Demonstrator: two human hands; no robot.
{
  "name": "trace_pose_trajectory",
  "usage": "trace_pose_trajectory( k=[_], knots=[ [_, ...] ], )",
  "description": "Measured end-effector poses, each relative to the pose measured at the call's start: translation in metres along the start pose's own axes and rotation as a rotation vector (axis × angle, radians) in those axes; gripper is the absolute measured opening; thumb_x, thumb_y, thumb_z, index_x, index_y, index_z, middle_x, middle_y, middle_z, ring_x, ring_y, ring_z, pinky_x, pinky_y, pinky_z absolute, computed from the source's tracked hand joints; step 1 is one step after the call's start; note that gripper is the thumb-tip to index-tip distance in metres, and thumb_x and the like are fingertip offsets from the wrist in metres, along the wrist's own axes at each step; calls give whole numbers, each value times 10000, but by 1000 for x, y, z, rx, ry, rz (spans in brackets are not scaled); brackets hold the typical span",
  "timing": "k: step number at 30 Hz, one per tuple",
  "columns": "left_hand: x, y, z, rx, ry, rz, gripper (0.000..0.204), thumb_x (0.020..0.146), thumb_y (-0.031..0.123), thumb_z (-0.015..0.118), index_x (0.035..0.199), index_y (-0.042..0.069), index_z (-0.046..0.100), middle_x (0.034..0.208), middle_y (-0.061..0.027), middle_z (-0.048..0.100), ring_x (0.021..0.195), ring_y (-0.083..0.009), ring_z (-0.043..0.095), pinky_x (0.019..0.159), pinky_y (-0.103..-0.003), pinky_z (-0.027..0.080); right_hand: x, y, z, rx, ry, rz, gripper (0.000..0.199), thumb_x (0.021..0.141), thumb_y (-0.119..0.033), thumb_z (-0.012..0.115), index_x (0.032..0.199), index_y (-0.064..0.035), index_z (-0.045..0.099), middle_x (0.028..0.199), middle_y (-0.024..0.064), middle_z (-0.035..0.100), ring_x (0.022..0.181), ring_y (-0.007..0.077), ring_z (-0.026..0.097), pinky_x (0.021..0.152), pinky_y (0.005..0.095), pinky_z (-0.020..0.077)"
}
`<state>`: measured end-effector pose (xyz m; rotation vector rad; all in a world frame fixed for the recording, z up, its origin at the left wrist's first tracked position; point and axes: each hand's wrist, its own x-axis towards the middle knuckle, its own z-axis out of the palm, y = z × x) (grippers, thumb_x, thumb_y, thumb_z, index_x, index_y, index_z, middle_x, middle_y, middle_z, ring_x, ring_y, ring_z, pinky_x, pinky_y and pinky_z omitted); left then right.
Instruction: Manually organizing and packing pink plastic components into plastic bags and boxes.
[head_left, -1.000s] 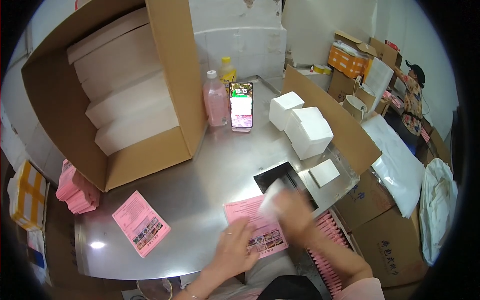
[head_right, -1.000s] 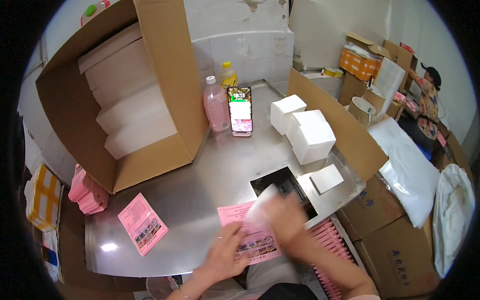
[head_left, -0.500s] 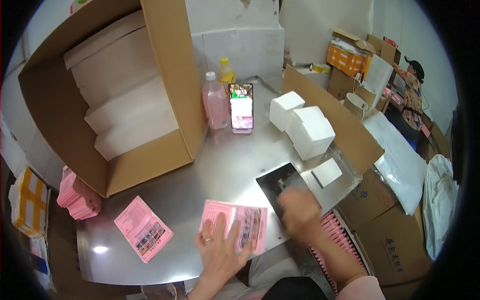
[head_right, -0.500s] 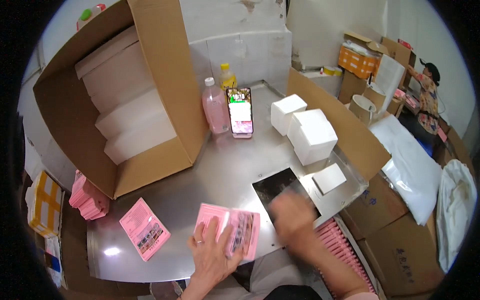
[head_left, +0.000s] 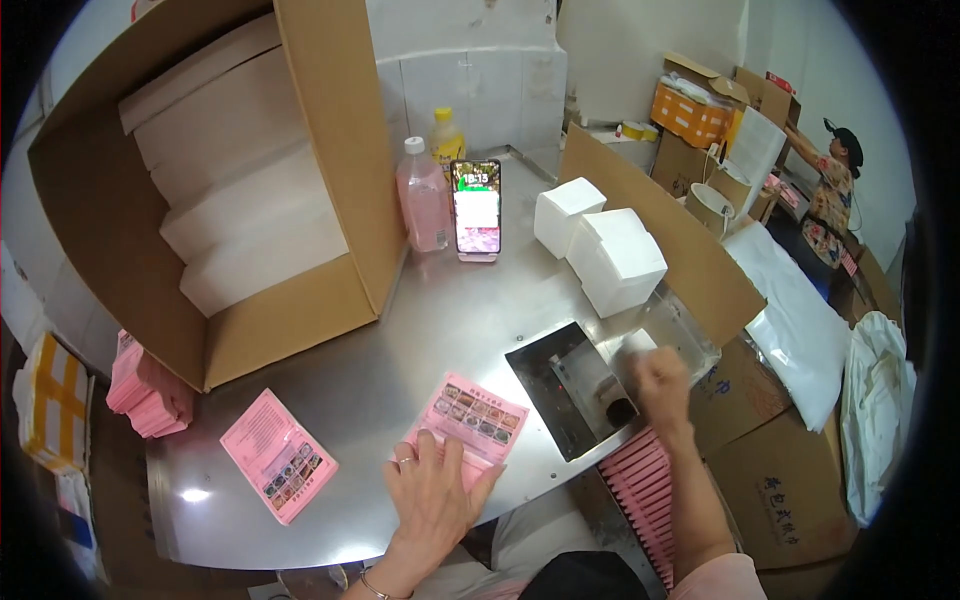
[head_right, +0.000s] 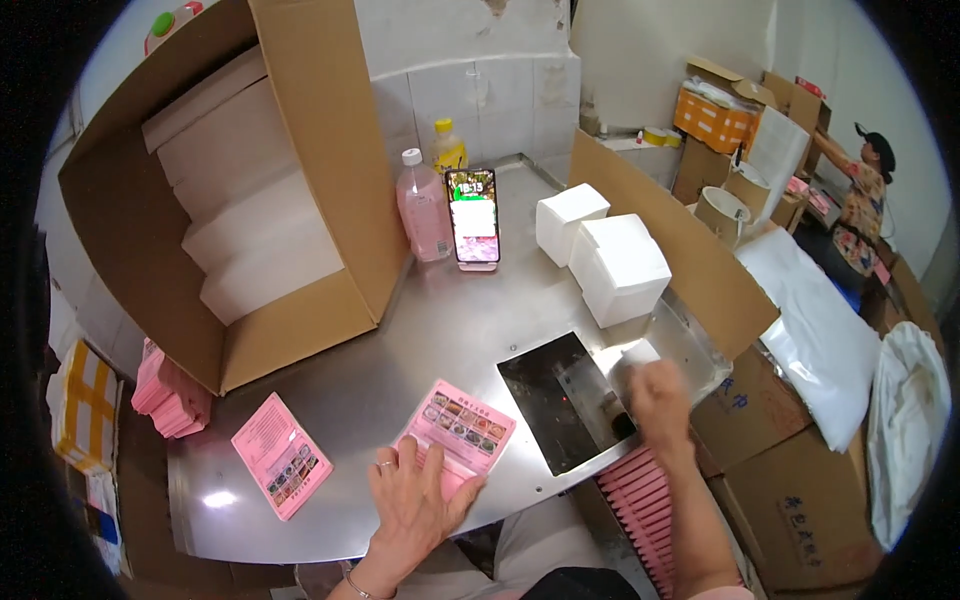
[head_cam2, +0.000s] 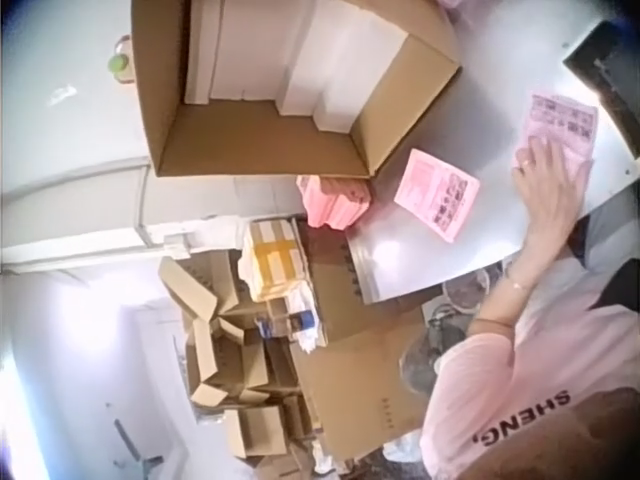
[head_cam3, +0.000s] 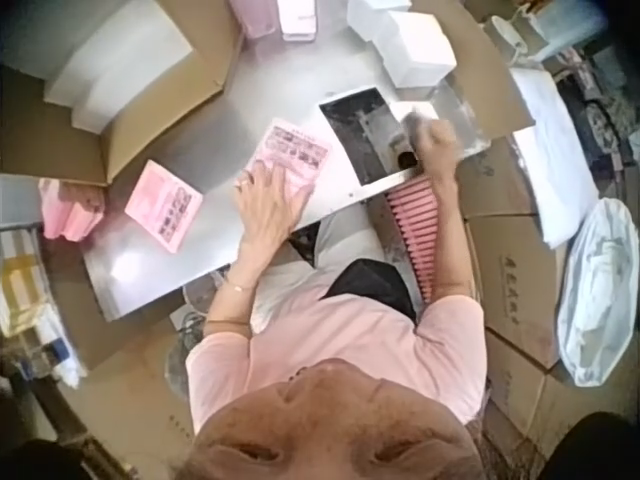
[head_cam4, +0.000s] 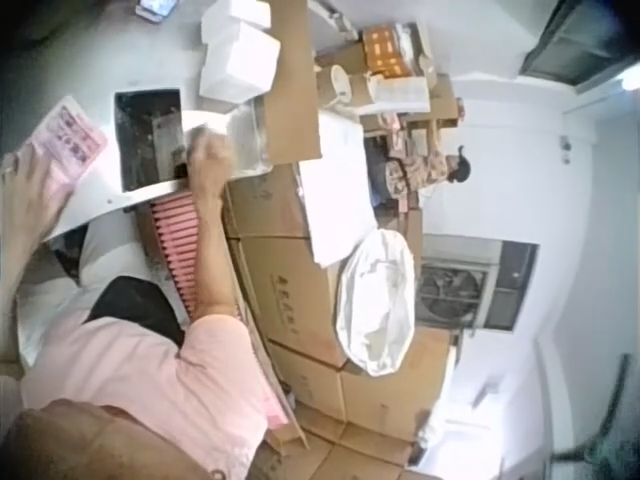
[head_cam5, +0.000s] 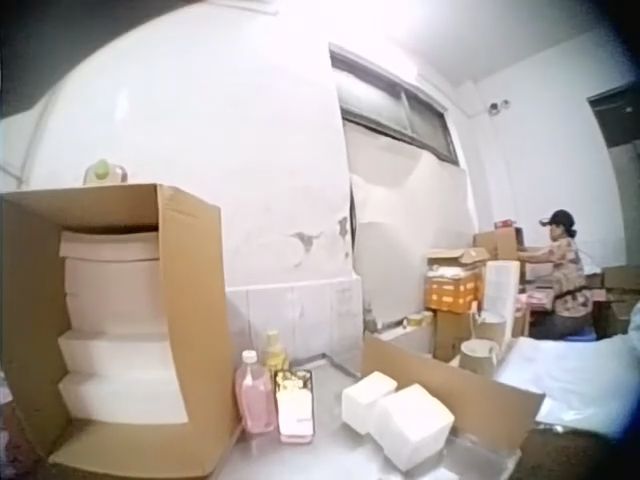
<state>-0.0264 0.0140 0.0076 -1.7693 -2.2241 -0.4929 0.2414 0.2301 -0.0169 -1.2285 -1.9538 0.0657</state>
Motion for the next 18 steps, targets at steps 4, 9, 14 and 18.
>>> trace_pose_trajectory(
  k=[4,9,14,18],
  knots=[
    [2,2,-12,-43,-67,3,539,802,556,694,992,57,619,1038,-147,522,912,-342,502,673,-440,409,76,-43,-39,178,434,121,149,902,-96,610,879,37,675,863,103,599,818,182,555,735,317,447],
    [0,6,6,-91,-18,35,488,796,490,731,954,47,603,996,-151,511,892,-342,543,572,-437,488,129,-33,17,-396,232,-309,110,813,-139,665,804,-48,726,871,99,607,877,274,551,735,425,408],
    [-2,5,6,-329,41,-18,401,751,275,781,999,21,597,1004,-176,530,871,-334,573,651,-418,500,137,-39,38,-419,191,-333,106,747,-139,676,799,-70,737,830,78,562,867,250,526,716,399,380],
    [-2,2,15,-336,32,-27,378,733,242,776,989,25,602,989,-171,531,866,-338,576,644,-423,494,136,-35,47,-365,125,-321,119,767,-155,670,800,-67,742,836,86,566,842,262,533,705,413,405]
  ],
)
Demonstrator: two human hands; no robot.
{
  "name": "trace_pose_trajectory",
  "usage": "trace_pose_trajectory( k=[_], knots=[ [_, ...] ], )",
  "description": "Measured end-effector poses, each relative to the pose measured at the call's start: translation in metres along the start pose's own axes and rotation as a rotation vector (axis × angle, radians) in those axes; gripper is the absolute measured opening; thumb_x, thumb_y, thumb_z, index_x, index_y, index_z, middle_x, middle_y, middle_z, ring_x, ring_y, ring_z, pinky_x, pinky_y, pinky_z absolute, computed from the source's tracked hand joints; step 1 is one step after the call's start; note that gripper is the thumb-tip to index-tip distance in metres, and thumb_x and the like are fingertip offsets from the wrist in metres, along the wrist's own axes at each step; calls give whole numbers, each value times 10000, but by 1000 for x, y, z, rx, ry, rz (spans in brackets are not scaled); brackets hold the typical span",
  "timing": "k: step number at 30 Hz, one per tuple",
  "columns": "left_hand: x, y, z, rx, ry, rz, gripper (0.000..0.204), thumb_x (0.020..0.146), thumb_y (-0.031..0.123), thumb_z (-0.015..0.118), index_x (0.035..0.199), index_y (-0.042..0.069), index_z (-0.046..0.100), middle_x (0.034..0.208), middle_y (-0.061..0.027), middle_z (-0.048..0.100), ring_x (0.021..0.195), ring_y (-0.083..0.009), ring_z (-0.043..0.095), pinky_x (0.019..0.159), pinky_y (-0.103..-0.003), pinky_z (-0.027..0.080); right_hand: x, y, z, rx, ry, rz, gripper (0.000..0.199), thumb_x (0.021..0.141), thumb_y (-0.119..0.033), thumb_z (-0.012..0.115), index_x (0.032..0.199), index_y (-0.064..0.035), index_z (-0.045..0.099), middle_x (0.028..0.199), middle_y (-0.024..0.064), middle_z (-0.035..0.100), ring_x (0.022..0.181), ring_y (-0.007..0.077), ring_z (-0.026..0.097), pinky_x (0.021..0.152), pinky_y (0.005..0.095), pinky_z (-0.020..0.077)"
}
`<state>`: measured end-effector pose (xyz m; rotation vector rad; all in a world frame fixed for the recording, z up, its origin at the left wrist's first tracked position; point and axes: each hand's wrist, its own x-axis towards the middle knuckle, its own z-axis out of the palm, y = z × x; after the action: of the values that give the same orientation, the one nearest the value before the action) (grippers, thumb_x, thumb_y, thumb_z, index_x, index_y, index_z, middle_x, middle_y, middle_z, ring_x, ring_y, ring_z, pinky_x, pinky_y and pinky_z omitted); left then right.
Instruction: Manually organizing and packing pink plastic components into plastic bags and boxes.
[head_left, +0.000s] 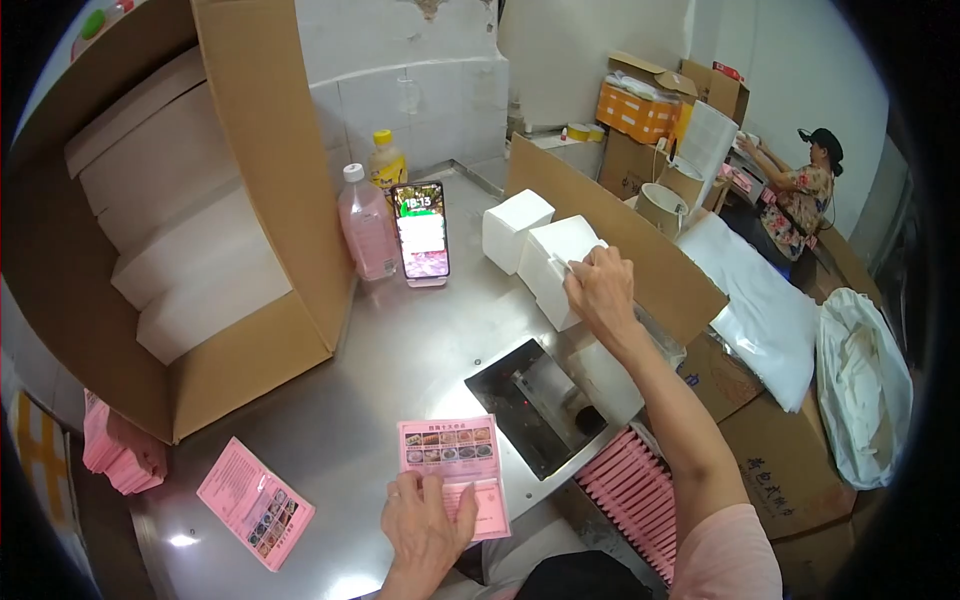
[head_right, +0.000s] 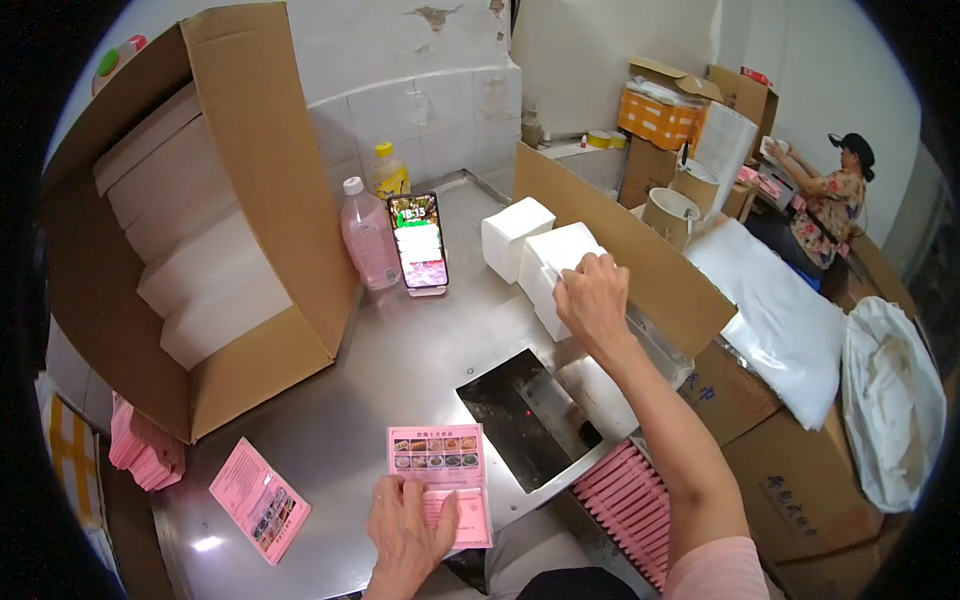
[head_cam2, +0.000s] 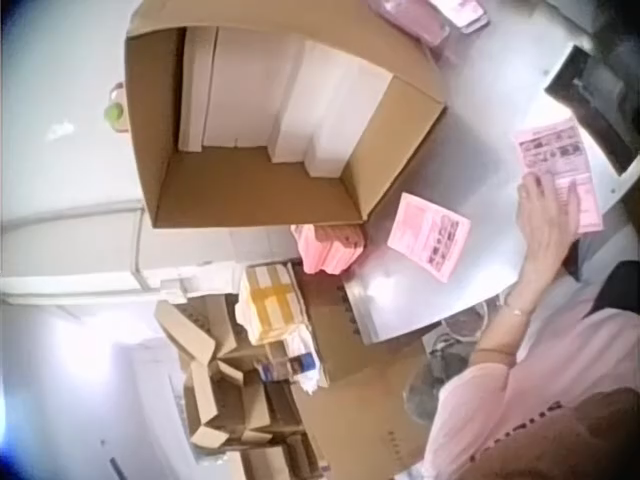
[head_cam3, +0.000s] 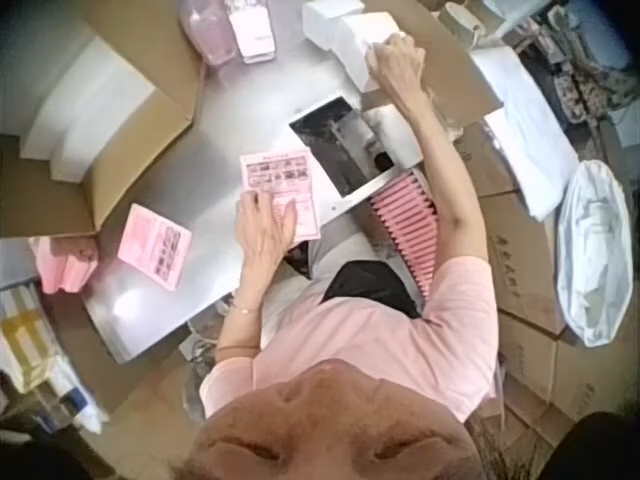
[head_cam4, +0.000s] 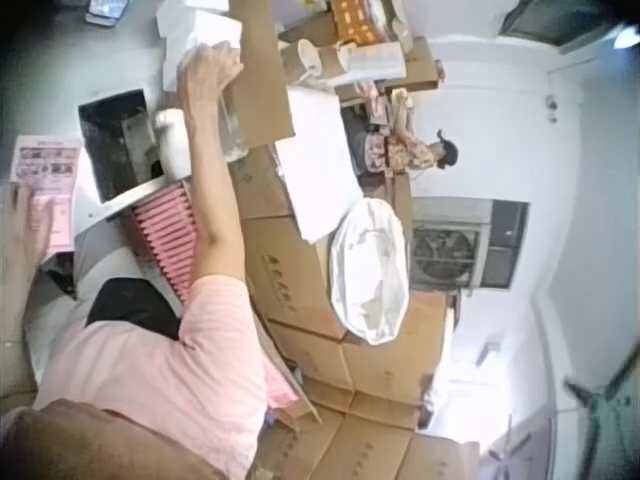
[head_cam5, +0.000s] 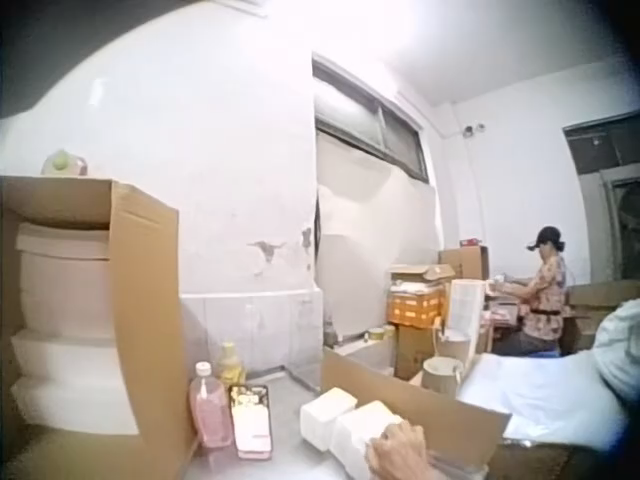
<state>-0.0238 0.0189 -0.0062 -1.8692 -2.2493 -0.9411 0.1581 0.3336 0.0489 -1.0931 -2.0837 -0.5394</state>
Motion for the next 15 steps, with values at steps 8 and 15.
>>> trace_pose_trajectory(
  k=[8,15],
  knots=[
    [5,4,-3,87,89,27,383,728,269,772,951,13,595,941,-207,504,849,-363,479,749,-465,396,-4,2,5,95,-73,91,172,807,-173,655,872,-40,744,864,133,589,848,292,548,706,431,455],
    [2,-2,8,54,27,10,365,755,315,734,985,47,639,988,-174,532,845,-336,490,734,-461,380,-18,12,-3,215,73,116,343,758,8,600,1083,-37,703,983,182,634,946,356,591,821,440,483]
  ],
)
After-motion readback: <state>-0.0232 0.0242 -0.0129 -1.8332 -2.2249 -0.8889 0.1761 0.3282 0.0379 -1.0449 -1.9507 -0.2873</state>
